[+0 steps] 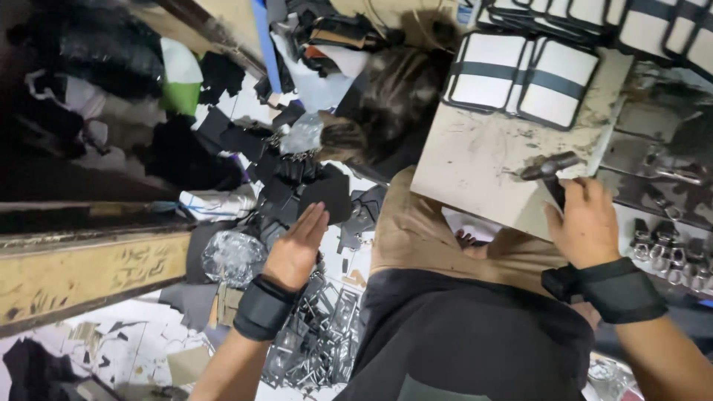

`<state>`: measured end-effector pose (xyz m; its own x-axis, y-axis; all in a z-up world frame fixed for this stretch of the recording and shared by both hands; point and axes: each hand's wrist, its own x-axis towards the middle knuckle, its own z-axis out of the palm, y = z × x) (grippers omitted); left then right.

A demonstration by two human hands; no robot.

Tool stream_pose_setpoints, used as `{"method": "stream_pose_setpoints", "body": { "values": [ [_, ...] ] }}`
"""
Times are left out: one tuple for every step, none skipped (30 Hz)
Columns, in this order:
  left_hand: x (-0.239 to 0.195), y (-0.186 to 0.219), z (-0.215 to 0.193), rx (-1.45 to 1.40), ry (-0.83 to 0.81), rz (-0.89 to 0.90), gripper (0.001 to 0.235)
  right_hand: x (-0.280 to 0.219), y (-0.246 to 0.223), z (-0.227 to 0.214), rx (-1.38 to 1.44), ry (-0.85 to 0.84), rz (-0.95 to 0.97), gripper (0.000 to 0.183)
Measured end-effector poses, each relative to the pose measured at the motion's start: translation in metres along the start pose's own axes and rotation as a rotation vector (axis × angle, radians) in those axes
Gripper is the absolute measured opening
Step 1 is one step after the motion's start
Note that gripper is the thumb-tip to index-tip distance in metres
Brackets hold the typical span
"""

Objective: The person assembles small card-holder wallets at a workbench. They dip small black components into a container of glue, press them onto white wallet bodies with black elastic bands, tap the pieces with a hammer, and stack the finished wallets with a pile of completed units.

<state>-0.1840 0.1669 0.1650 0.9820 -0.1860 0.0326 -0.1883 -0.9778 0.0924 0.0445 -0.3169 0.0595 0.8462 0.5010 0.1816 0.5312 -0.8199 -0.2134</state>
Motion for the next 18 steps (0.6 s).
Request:
{"method": "stream_pose_setpoints", "body": {
  "values": [
    [-0.021,-0.011,0.028,0.001,0.001,-0.007,0.069,0.003,-0.003,0.000,0.002,-0.001,-0.007,0.051],
    [-0.042,-0.022,0.056,-0.016,-0.055,-0.056,0.078,0.005,-0.006,0.000,-0.008,-0.009,-0.002,0.051],
    [-0.061,-0.033,0.085,-0.035,-0.111,-0.100,0.088,0.006,-0.009,-0.001,-0.021,-0.017,0.008,0.050],
    [-0.079,-0.037,0.108,-0.037,-0.109,-0.103,0.088,0.007,-0.012,-0.001,-0.022,-0.018,0.004,0.050],
    [-0.089,-0.045,0.132,-0.085,-0.137,-0.092,0.074,0.008,-0.015,-0.001,-0.020,-0.019,0.006,0.049],
    [-0.099,-0.051,0.155,-0.134,-0.165,-0.081,0.064,0.010,-0.015,-0.003,-0.019,-0.020,0.008,0.047],
    [-0.088,-0.048,0.157,-0.133,-0.148,-0.058,0.064,0.010,-0.016,0.000,-0.035,-0.001,0.022,0.047],
    [-0.077,-0.044,0.158,-0.154,-0.077,-0.071,0.047,0.010,-0.016,0.002,-0.010,0.008,0.016,0.049],
    [-0.065,-0.038,0.161,-0.182,-0.004,-0.083,0.034,0.010,-0.014,0.002,0.009,0.016,0.009,0.051],
    [-0.035,-0.030,0.153,-0.187,0.014,-0.058,0.034,0.009,-0.012,0.005,-0.012,0.035,0.023,0.051],
    [-0.007,-0.023,0.144,-0.057,0.070,-0.079,0.024,0.010,-0.011,0.008,-0.050,0.021,0.045,0.052],
    [0.020,-0.014,0.133,0.071,0.129,-0.103,0.018,0.011,-0.010,0.012,-0.087,0.008,0.068,0.055],
    [0.055,-0.001,0.114,0.071,0.144,-0.083,0.018,0.012,-0.013,0.003,-0.098,0.025,0.081,0.055],
    [0.089,0.014,0.095,-0.021,0.199,0.021,0.018,0.013,-0.016,-0.004,-0.090,0.002,0.120,0.054],
    [0.120,0.029,0.074,-0.110,0.248,0.124,0.021,0.013,-0.021,-0.011,-0.076,-0.022,0.158,0.053],
    [0.150,0.033,0.084,-0.108,0.258,0.144,0.021,0.011,-0.015,-0.014,-0.083,-0.007,0.172,0.053],
    [0.177,0.037,0.093,-0.110,0.281,0.206,0.018,0.008,-0.010,-0.016,-0.074,-0.032,0.181,0.052],
    [0.206,0.042,0.103,-0.112,0.305,0.269,0.015,0.005,-0.004,-0.018,-0.065,-0.058,0.191,0.051]
  ]
}}
